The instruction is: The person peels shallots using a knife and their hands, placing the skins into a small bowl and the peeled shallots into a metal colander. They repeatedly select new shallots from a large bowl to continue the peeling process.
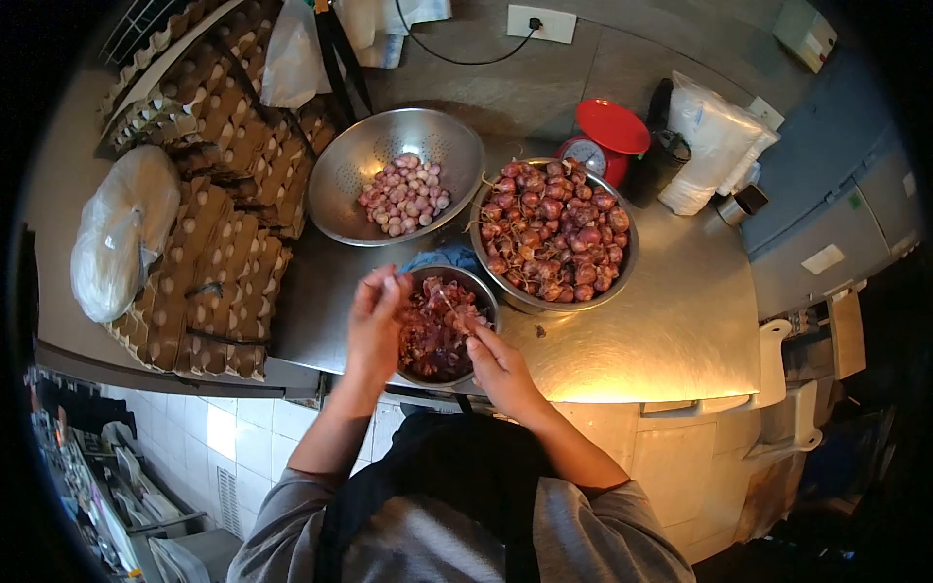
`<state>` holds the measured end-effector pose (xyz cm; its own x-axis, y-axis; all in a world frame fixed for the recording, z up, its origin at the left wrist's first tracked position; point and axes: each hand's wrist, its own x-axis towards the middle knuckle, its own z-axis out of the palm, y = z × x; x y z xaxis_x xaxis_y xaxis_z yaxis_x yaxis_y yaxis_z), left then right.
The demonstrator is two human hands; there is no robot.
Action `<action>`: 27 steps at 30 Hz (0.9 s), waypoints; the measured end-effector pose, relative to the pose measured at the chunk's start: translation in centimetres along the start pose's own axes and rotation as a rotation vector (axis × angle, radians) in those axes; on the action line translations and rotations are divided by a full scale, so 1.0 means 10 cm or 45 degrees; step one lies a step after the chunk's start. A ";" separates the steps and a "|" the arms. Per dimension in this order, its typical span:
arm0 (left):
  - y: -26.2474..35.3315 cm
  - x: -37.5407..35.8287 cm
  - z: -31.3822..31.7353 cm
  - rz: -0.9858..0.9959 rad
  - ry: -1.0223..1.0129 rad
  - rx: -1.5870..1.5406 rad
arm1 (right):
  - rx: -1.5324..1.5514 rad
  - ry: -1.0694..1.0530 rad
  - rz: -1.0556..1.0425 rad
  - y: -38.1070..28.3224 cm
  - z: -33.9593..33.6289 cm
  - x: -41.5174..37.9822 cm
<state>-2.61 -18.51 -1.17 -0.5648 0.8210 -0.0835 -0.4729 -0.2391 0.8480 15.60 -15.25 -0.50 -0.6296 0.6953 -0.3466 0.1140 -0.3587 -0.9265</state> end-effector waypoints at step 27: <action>-1.02 1.51 1.65 0.861 -0.773 1.833 | 0.007 0.088 -0.198 0.04 -0.43 -0.50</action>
<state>4.82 4.84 -2.42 0.0886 0.9240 0.3720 0.8676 -0.2551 0.4269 22.10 -16.19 0.25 -0.5847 0.7839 -0.2087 0.0150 -0.2468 -0.9689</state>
